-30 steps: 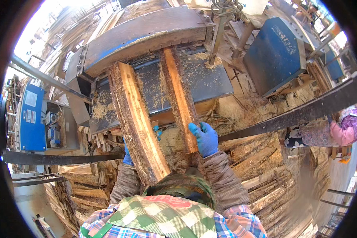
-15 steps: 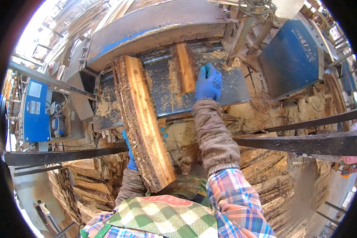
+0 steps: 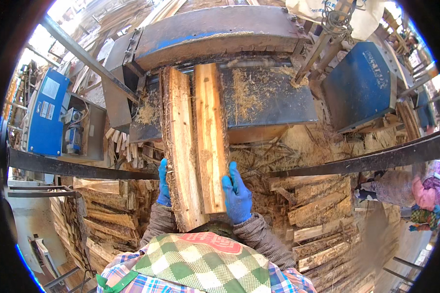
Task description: The person repeatedly picks up wooden planks from a nearby stack and feeds them into a planer machine. The person handles the planks one at a time, guiding them through the machine and then stacking the processed planks on a pile to the side.
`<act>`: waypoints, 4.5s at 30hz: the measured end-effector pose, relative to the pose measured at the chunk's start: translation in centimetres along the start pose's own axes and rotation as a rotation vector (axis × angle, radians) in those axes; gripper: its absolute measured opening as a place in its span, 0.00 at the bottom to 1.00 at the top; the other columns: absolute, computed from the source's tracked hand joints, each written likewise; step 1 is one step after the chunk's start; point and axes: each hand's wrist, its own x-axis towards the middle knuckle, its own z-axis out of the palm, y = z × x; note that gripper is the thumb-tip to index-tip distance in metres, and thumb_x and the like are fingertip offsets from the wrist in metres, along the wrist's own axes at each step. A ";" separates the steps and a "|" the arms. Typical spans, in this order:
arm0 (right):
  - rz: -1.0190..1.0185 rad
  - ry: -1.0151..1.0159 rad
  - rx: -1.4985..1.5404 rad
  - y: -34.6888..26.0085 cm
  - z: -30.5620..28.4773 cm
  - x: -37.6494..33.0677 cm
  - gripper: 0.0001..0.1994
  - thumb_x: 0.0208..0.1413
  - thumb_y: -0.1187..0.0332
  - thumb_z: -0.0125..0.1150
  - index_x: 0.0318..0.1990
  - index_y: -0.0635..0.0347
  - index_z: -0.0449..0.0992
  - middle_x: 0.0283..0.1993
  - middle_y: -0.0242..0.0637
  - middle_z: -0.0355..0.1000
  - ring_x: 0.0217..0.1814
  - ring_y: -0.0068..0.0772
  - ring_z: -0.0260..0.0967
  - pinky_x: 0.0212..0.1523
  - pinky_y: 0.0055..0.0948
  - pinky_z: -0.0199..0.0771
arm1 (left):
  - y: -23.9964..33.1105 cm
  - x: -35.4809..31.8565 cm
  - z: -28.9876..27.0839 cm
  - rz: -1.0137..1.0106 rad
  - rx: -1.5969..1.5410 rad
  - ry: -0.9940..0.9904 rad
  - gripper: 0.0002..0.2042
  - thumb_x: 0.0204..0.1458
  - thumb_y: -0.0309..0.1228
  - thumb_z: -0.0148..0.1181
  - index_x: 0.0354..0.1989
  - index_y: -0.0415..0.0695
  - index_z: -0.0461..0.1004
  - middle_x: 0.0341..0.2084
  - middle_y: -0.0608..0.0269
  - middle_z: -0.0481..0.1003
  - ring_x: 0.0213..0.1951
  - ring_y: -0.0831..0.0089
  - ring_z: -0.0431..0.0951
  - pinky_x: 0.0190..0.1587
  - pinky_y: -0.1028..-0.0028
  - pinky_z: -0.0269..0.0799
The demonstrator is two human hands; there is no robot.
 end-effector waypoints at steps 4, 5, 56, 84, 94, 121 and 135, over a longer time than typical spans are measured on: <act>0.087 0.011 0.017 -3.0 0.9 3.1 0.27 0.70 0.67 0.58 0.73 0.65 0.63 0.73 0.42 0.65 0.67 0.24 0.66 0.65 0.28 0.69 | 1.3 1.7 -1.8 -0.220 -0.545 -0.143 0.28 0.72 0.42 0.45 0.79 0.58 0.49 0.74 0.62 0.56 0.69 0.59 0.67 0.68 0.53 0.72; 0.089 0.012 0.023 -4.0 1.3 3.6 0.27 0.70 0.67 0.58 0.73 0.65 0.63 0.73 0.41 0.65 0.67 0.24 0.66 0.65 0.28 0.69 | 0.7 2.6 -4.2 0.061 -0.187 -0.282 0.28 0.72 0.41 0.45 0.79 0.59 0.49 0.75 0.62 0.56 0.68 0.59 0.67 0.68 0.53 0.72; -0.317 0.289 -0.663 -3.0 11.1 14.7 0.18 0.69 0.65 0.57 0.62 0.60 0.75 0.43 0.45 0.72 0.38 0.36 0.73 0.39 0.34 0.79 | 6.3 4.1 -7.7 -0.069 -0.401 -0.110 0.34 0.66 0.56 0.50 0.76 0.52 0.57 0.65 0.53 0.70 0.59 0.59 0.78 0.56 0.52 0.83; -0.060 -0.059 -0.020 -0.7 8.1 0.0 0.28 0.70 0.69 0.57 0.76 0.48 0.61 0.45 0.33 0.74 0.33 0.18 0.62 0.32 0.24 0.70 | 6.4 3.2 -1.3 0.056 0.453 0.222 0.40 0.64 0.45 0.62 0.79 0.47 0.48 0.75 0.57 0.56 0.74 0.67 0.58 0.75 0.64 0.56; -0.316 0.145 -0.206 -1.3 11.0 11.3 0.21 0.69 0.76 0.53 0.68 0.62 0.69 0.44 0.37 0.70 0.38 0.25 0.63 0.40 0.26 0.72 | 9.8 2.9 -0.8 0.189 0.708 0.451 0.33 0.64 0.30 0.62 0.77 0.47 0.56 0.71 0.56 0.63 0.65 0.67 0.69 0.67 0.68 0.67; -0.067 -0.064 -0.195 -0.6 5.6 0.2 0.30 0.71 0.60 0.56 0.76 0.57 0.58 0.65 0.60 0.70 0.61 0.41 0.76 0.54 0.36 0.77 | 3.9 1.2 6.6 -0.032 0.833 0.130 0.37 0.66 0.41 0.59 0.78 0.43 0.50 0.73 0.50 0.60 0.70 0.64 0.63 0.72 0.66 0.59; -0.262 0.171 -0.325 -1.1 5.2 8.6 0.25 0.67 0.72 0.60 0.70 0.62 0.67 0.52 0.51 0.76 0.50 0.40 0.74 0.48 0.37 0.78 | 0.2 -1.6 5.8 0.311 1.568 -0.081 0.46 0.58 0.51 0.65 0.78 0.43 0.48 0.73 0.42 0.57 0.74 0.43 0.56 0.72 0.47 0.56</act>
